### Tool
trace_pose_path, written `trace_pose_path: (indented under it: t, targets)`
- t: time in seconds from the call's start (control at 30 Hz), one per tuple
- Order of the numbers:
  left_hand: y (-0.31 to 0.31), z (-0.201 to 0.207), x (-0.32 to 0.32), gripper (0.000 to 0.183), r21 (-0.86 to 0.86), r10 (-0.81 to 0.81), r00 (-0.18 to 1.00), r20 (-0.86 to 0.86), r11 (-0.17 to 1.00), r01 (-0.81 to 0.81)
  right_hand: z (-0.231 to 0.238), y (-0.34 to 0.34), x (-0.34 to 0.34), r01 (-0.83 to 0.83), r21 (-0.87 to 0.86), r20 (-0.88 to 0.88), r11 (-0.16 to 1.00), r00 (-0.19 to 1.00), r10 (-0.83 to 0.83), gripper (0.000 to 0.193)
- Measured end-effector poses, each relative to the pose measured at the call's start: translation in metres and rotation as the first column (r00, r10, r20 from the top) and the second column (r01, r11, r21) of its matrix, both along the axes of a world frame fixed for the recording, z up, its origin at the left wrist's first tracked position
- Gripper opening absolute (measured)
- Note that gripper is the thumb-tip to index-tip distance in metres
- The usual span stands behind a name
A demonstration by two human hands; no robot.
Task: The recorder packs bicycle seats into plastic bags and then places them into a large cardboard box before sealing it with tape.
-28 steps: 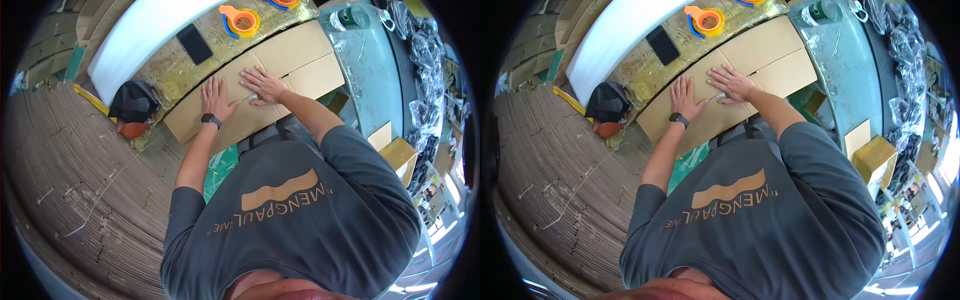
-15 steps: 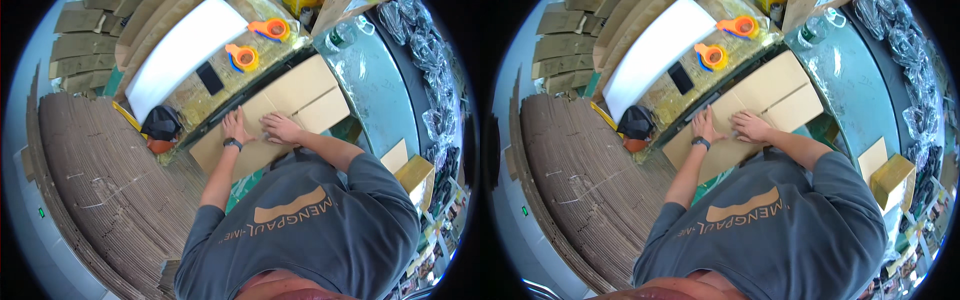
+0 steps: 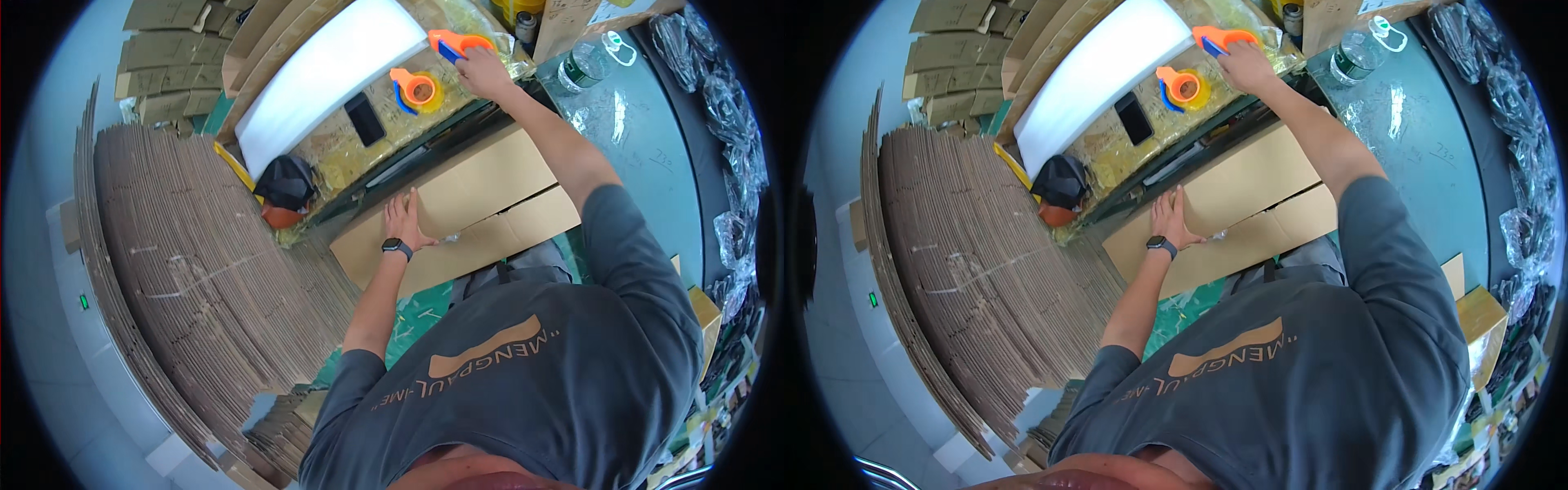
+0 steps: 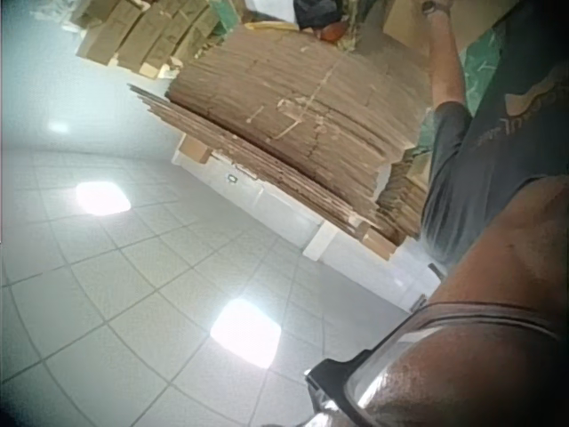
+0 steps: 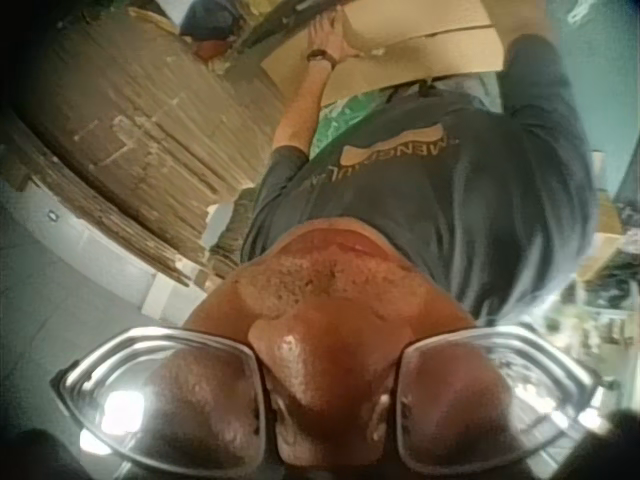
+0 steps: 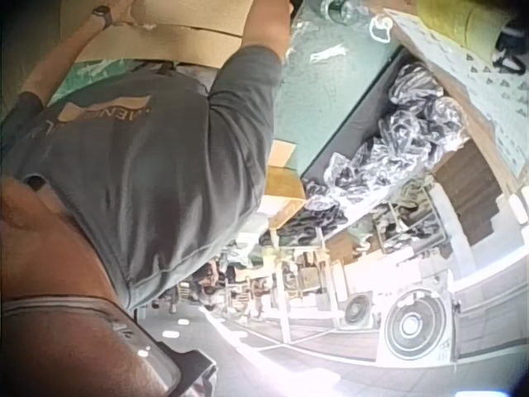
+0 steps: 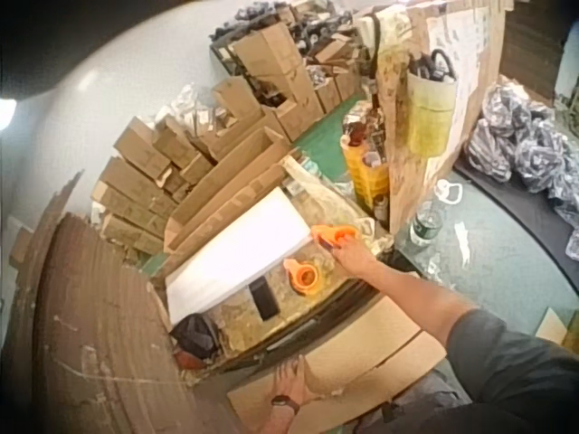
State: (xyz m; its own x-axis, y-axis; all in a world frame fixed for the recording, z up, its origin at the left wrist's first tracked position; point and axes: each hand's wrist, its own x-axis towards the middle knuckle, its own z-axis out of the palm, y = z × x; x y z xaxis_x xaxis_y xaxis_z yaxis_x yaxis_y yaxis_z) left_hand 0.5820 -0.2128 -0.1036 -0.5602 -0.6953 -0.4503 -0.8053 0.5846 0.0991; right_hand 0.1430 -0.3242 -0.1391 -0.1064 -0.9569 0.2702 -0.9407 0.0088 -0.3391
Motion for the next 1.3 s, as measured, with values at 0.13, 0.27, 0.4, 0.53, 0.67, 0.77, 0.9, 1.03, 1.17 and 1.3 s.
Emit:
trace_pose_path:
  t: [0.13,0.27,0.4,0.53,0.67,0.77,0.9,1.03,1.17,1.3]
  targets:
    - [0.009,-0.004,0.017,0.162,-0.005,0.01,0.997,-0.073,1.0,-0.01,0.058,0.071,0.067,0.188,0.03,0.495,0.982,0.851,-0.178,0.034]
    - [0.023,-0.004,0.03,0.158,-0.023,0.017,0.992,-0.123,1.0,-0.019,0.047,0.112,0.15,0.102,0.338,0.732,0.935,0.596,-0.33,0.073]
    - [0.043,-0.01,0.047,0.155,-0.05,0.054,0.978,-0.202,0.997,-0.065,-0.014,0.049,0.221,-0.086,0.507,0.568,0.857,0.782,-0.258,0.067]
    - [0.063,-0.01,0.052,0.154,-0.063,0.025,0.975,-0.222,0.997,-0.04,-0.031,-0.016,0.251,-0.173,0.821,0.275,0.545,0.955,-0.112,0.045]
    - [0.07,-0.014,0.078,0.155,-0.097,0.03,0.971,-0.239,0.994,-0.054,0.004,-0.021,0.287,-0.212,0.914,0.214,0.346,0.976,0.032,0.044]
    - [0.066,-0.025,0.087,0.155,-0.08,0.038,0.963,-0.267,0.995,-0.061,0.058,-0.009,0.302,-0.19,0.923,0.153,0.334,0.979,0.133,0.044]
    - [0.038,-0.023,0.077,0.157,-0.104,0.015,0.964,-0.267,0.994,-0.044,0.085,0.025,0.298,-0.078,0.879,0.142,0.47,0.984,-0.103,0.048]
    - [0.002,-0.029,0.057,0.16,-0.169,-0.022,0.972,-0.234,0.985,-0.018,0.042,0.138,0.311,0.169,0.285,0.24,0.943,0.94,-0.241,0.053]
    - [-0.044,-0.05,0.057,0.162,-0.158,-0.004,0.985,-0.175,0.987,-0.025,0.053,0.281,0.359,0.272,0.313,0.376,0.91,0.844,-0.382,0.054]
    - [-0.075,-0.046,0.043,0.162,-0.033,0.001,0.997,-0.08,0.999,-0.004,0.042,0.393,0.375,0.14,0.682,0.244,0.718,0.882,-0.404,0.051]
